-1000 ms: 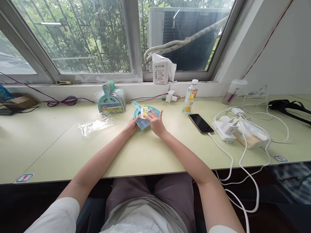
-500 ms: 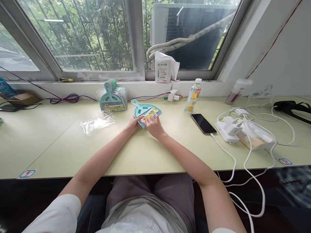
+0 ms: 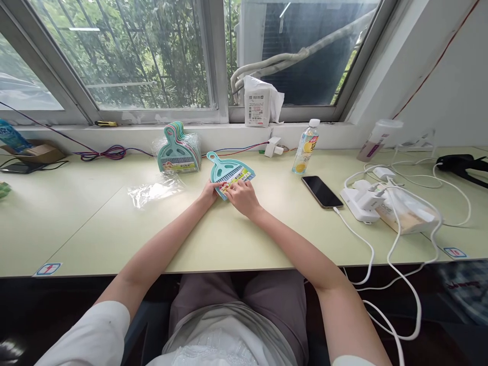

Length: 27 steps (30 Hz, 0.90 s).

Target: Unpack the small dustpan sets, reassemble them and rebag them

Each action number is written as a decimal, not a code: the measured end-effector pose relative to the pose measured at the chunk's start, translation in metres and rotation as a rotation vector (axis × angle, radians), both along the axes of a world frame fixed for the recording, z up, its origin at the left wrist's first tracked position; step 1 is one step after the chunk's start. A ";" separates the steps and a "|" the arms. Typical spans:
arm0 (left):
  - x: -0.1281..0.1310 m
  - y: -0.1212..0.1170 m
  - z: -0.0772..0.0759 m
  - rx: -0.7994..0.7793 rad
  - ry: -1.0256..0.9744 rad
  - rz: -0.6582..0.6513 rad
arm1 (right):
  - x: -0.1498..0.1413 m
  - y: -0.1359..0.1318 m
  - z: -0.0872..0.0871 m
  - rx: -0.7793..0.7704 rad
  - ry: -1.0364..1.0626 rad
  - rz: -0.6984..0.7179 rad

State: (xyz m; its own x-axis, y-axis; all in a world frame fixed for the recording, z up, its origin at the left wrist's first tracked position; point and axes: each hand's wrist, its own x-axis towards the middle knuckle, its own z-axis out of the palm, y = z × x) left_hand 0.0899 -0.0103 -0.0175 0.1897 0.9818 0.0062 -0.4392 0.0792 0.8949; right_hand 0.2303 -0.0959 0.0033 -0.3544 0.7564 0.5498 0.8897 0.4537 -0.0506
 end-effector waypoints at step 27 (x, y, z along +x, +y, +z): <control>-0.018 0.016 0.018 0.016 0.216 -0.117 | 0.024 0.031 -0.013 -0.588 1.783 0.244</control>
